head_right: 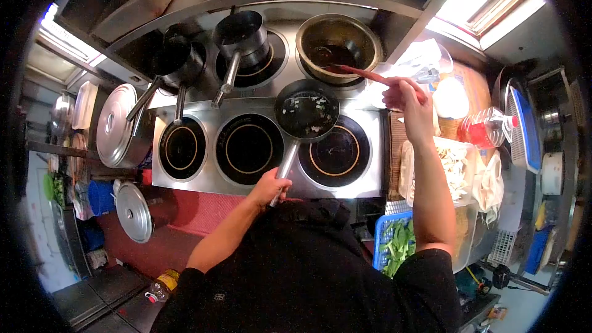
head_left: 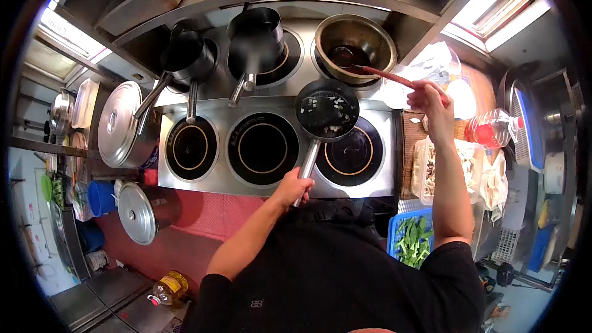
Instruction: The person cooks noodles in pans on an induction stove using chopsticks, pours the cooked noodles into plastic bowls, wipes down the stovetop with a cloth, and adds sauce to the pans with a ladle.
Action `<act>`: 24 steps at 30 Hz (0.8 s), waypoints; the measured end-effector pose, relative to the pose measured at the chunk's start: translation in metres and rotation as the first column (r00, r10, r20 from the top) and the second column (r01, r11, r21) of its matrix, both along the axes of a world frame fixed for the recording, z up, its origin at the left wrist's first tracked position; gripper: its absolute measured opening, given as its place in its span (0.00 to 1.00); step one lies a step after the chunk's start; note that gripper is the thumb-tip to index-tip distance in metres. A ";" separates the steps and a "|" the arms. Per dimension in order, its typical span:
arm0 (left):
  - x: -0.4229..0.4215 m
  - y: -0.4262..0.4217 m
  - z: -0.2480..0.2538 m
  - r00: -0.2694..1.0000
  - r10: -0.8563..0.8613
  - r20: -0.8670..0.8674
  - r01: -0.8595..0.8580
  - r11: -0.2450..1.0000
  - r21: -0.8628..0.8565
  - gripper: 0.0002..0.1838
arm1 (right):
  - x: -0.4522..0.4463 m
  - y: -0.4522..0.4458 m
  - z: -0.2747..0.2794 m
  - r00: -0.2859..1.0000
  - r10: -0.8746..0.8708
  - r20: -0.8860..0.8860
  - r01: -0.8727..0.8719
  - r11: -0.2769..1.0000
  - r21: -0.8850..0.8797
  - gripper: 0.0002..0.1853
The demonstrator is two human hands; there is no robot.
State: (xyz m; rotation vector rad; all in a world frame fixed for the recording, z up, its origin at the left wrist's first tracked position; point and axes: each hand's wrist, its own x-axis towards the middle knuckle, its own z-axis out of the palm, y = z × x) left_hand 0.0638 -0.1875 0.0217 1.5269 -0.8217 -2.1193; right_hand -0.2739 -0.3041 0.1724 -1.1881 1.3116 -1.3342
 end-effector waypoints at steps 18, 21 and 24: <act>0.017 0.000 -0.001 0.999 0.010 -0.035 -0.010 1.000 0.001 0.20 | 0.023 0.073 -0.052 0.986 0.048 0.157 -0.084 0.969 0.231 0.14; 0.020 -0.001 -0.002 0.999 -0.023 0.028 0.024 0.999 -0.048 0.20 | 0.017 0.067 -0.066 0.956 -0.070 0.283 -0.033 0.939 0.343 0.15; 0.024 0.000 0.000 0.999 -0.018 0.029 0.019 0.999 -0.036 0.20 | 0.010 0.063 -0.063 0.880 -0.131 0.456 -0.032 0.943 0.333 0.16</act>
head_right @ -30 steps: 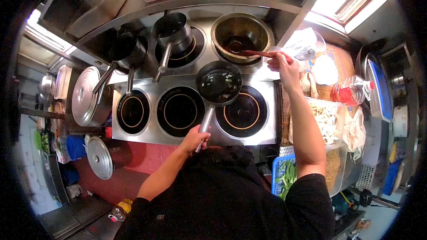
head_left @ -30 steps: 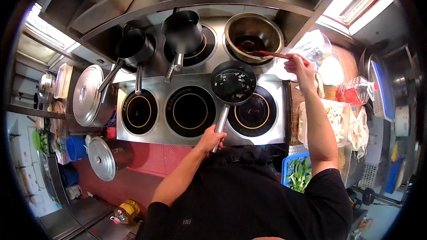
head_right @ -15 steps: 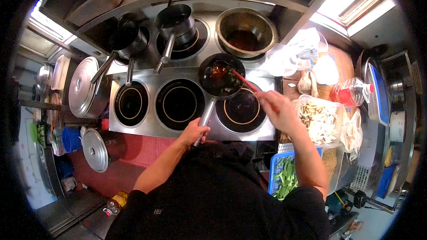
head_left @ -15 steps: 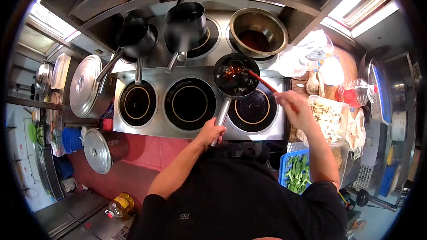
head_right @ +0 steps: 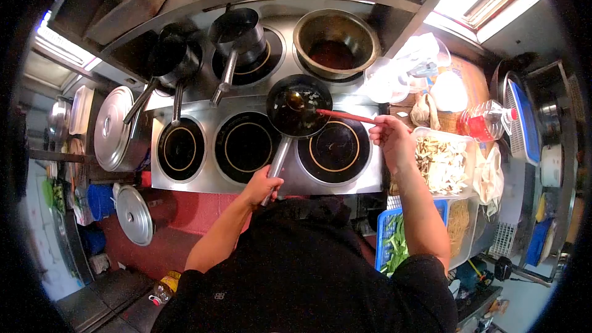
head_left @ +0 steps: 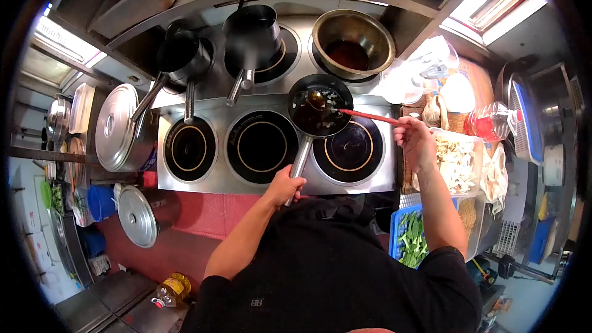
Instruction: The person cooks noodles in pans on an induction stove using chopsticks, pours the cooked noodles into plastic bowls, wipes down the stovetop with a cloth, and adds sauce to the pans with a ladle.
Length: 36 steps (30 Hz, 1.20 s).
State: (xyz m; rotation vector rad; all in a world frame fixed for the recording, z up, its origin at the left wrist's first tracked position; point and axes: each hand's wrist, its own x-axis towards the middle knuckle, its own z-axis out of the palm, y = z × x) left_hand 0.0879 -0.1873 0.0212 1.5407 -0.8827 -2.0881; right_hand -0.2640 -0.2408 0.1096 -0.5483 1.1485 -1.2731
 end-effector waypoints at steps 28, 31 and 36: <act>-0.006 -0.014 -0.104 0.738 -0.336 0.585 0.619 0.684 -0.387 0.18 | 0.004 -0.181 -0.059 0.633 0.026 -0.774 -0.298 0.931 -0.212 0.15; -0.013 -0.053 -0.033 0.862 0.200 0.466 0.300 0.541 -0.786 0.14 | 0.002 -0.173 -0.046 0.678 0.114 -0.726 -0.355 0.916 -0.187 0.15; 0.033 -0.158 0.083 0.772 0.576 0.268 0.072 0.341 -0.937 0.21 | -0.019 -0.166 -0.031 0.857 0.195 -0.476 -0.278 0.954 -0.109 0.17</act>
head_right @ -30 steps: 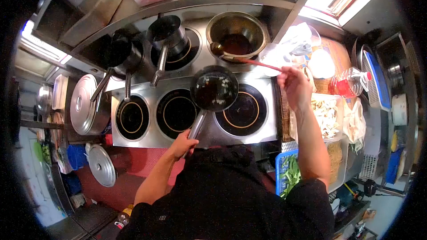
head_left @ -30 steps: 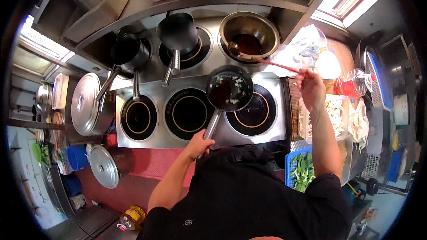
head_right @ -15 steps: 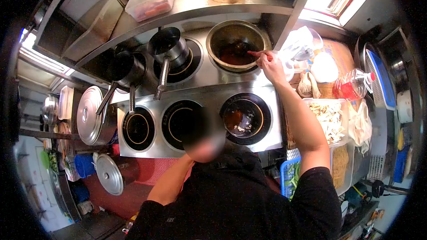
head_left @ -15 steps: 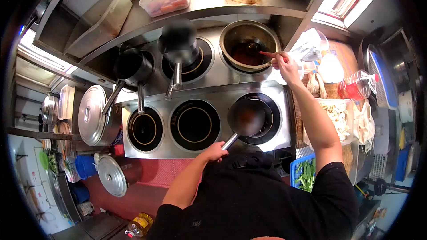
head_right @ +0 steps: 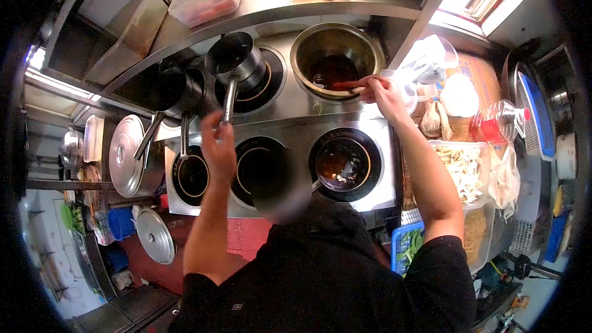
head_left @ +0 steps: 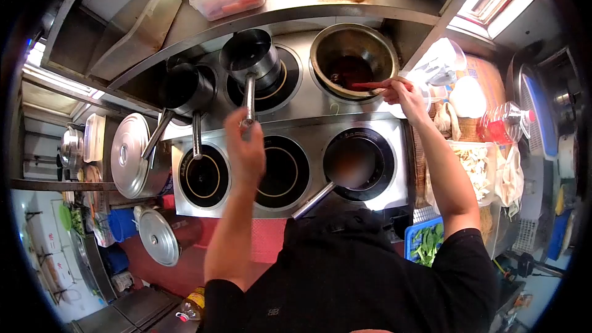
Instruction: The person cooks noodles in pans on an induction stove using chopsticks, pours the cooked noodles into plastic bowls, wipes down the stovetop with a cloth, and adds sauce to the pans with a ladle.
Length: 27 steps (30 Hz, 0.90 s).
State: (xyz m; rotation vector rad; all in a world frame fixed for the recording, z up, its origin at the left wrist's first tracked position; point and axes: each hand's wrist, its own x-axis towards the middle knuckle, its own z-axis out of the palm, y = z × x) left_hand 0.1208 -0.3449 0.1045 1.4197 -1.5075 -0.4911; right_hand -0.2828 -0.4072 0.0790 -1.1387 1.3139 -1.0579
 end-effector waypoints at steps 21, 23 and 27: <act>0.007 -0.032 -0.008 0.595 0.284 -0.752 0.441 0.667 0.600 0.08 | -0.021 0.016 -0.004 0.979 -0.179 0.100 0.185 0.981 -0.060 0.15; 0.001 0.008 0.001 0.658 0.233 -0.716 0.431 0.663 0.612 0.09 | -0.022 0.016 -0.005 0.980 -0.163 0.116 0.171 0.983 -0.070 0.16; -0.005 0.081 -0.010 0.635 0.240 -0.734 0.501 0.595 0.628 0.15 | -0.019 0.027 0.007 0.978 -0.178 0.106 0.185 0.980 -0.068 0.17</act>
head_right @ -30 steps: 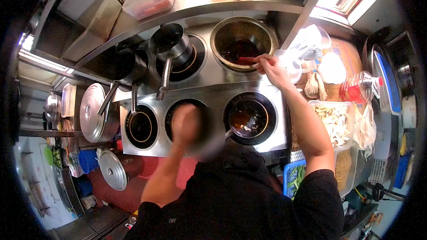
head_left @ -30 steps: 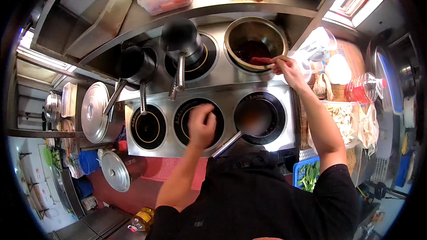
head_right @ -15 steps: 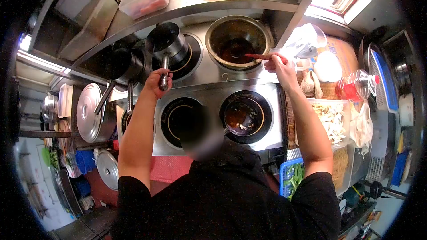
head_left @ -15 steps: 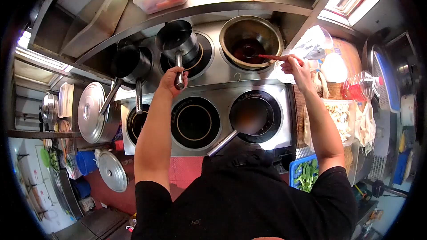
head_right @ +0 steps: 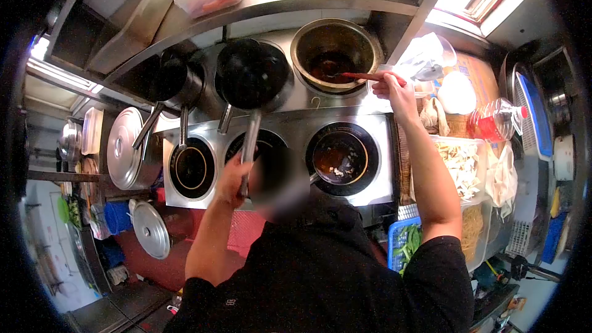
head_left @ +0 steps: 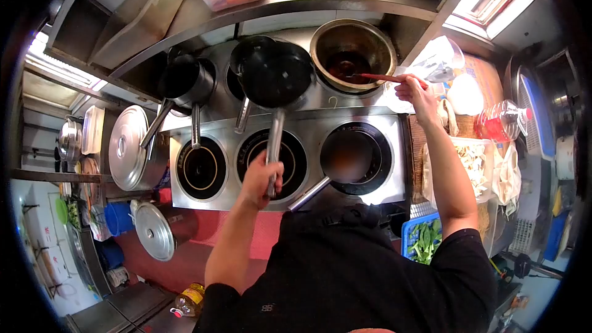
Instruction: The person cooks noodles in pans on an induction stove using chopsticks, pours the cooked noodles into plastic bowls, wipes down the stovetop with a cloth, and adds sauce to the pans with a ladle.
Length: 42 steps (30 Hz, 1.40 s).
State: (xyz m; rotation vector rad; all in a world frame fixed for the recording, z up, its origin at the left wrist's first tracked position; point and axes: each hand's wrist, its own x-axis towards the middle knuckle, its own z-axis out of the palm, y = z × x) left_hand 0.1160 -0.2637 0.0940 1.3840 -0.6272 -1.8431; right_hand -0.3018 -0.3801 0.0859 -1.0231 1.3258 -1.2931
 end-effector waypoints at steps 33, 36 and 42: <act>0.026 0.107 -0.066 0.970 -0.245 -0.002 0.244 0.964 0.103 0.29 | 0.087 0.133 0.017 0.924 0.094 0.371 -0.208 0.937 0.279 0.14; 0.038 0.109 -0.067 0.968 -0.252 0.013 0.250 0.962 0.107 0.30 | 0.081 0.122 0.035 0.884 0.050 0.465 -0.174 0.958 0.226 0.14; 0.076 0.125 -0.082 0.956 -0.281 0.083 0.264 0.949 0.176 0.32 | 0.039 0.077 0.053 0.909 0.059 0.413 -0.081 0.996 0.036 0.15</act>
